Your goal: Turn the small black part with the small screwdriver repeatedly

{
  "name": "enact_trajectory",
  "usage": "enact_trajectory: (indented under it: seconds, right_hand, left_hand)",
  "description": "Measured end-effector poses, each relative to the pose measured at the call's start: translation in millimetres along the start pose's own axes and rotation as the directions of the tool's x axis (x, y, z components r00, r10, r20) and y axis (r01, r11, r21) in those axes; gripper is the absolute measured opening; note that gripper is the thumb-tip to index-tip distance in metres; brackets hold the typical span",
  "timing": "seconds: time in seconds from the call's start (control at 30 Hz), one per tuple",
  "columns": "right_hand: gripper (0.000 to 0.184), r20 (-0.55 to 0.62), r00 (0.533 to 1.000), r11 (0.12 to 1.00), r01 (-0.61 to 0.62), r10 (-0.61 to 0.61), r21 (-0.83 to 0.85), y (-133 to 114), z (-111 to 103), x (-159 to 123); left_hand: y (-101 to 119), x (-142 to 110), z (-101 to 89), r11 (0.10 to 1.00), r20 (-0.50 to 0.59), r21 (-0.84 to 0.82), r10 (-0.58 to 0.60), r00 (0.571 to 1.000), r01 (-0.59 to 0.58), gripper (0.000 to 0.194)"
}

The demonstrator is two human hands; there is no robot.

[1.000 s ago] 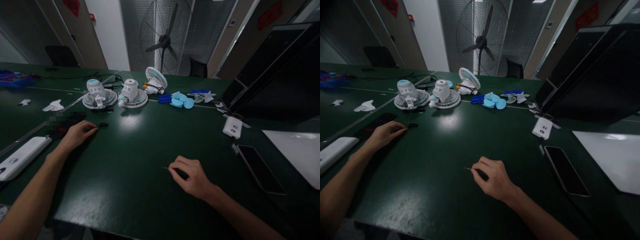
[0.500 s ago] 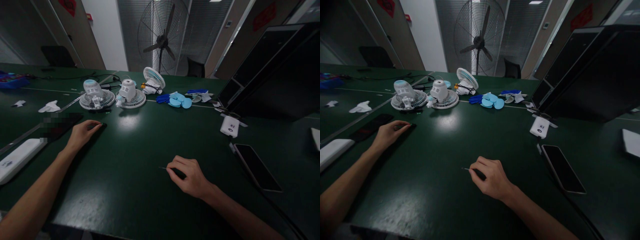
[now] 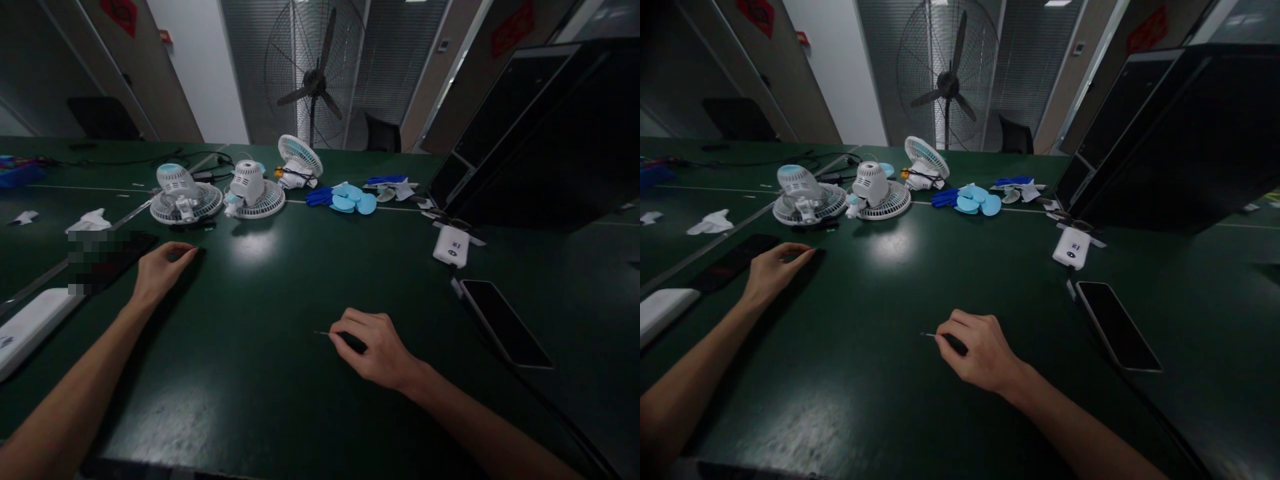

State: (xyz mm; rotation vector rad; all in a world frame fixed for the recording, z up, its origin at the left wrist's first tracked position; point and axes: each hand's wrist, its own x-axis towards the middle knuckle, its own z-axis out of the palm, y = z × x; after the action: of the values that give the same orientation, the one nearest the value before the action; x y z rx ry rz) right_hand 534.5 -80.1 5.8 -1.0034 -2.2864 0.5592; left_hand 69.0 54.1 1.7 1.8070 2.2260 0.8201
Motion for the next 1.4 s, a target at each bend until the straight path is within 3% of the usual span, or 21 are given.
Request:
enact_trajectory:
  seconds: [0.53, 0.83, 0.97, 1.07, 1.17, 1.23, 1.33, 1.4]
  right_hand:
    - [0.015, 0.031, 0.999, 1.000, -0.028, 0.028, 0.013, -2.4, -0.6, 1.2]
    - [0.015, 0.011, 1.000, 1.000, -0.019, 0.019, -0.009, 1.2, 2.8, -0.1]
    - [0.016, 0.028, 0.999, 1.000, -0.030, 0.030, -0.002, -0.5, 2.0, 1.0]
    - [0.016, 0.034, 0.998, 0.999, -0.044, 0.044, -0.010, -1.3, 0.9, 1.3]
    - [0.016, 0.047, 0.998, 0.999, -0.045, 0.045, -0.005, -0.6, 1.1, 0.6]
    - [0.016, 0.052, 0.997, 0.999, -0.048, 0.048, 0.002, 0.2, 1.7, 0.0]
    - [0.014, 0.038, 0.998, 0.998, -0.058, 0.059, -0.033, 0.8, 2.1, -0.9]
    - [0.014, 0.026, 0.997, 0.996, -0.064, 0.066, -0.066, 1.0, 1.7, -1.4]
  left_hand:
    - [15.8, -3.5, 4.0, 0.994, -0.013, 0.012, -0.113, 0.994, 0.113, 0.047]
    - [5.2, -7.7, 6.7, 0.991, -0.035, 0.136, 0.009, 0.999, -0.004, 0.050]
    - [9.3, -10.3, 9.4, 0.947, -0.007, 0.248, 0.213, 0.977, -0.204, 0.046]
    - [28.0, -18.9, 16.4, 0.896, 0.088, 0.224, 0.373, 0.924, -0.383, 0.040]
    - [62.8, -44.5, 31.1, 0.858, 0.178, 0.026, 0.502, 0.846, -0.514, 0.035]
    - [91.0, -71.8, 44.5, 0.792, 0.244, -0.180, 0.611, 0.753, -0.584, 0.032]
    - [129.4, -114.5, 63.2, 0.631, 0.281, -0.471, 0.769, 0.574, -0.616, 0.025]
    - [146.6, -133.8, 70.4, 0.574, 0.283, -0.552, 0.811, 0.512, -0.604, 0.020]
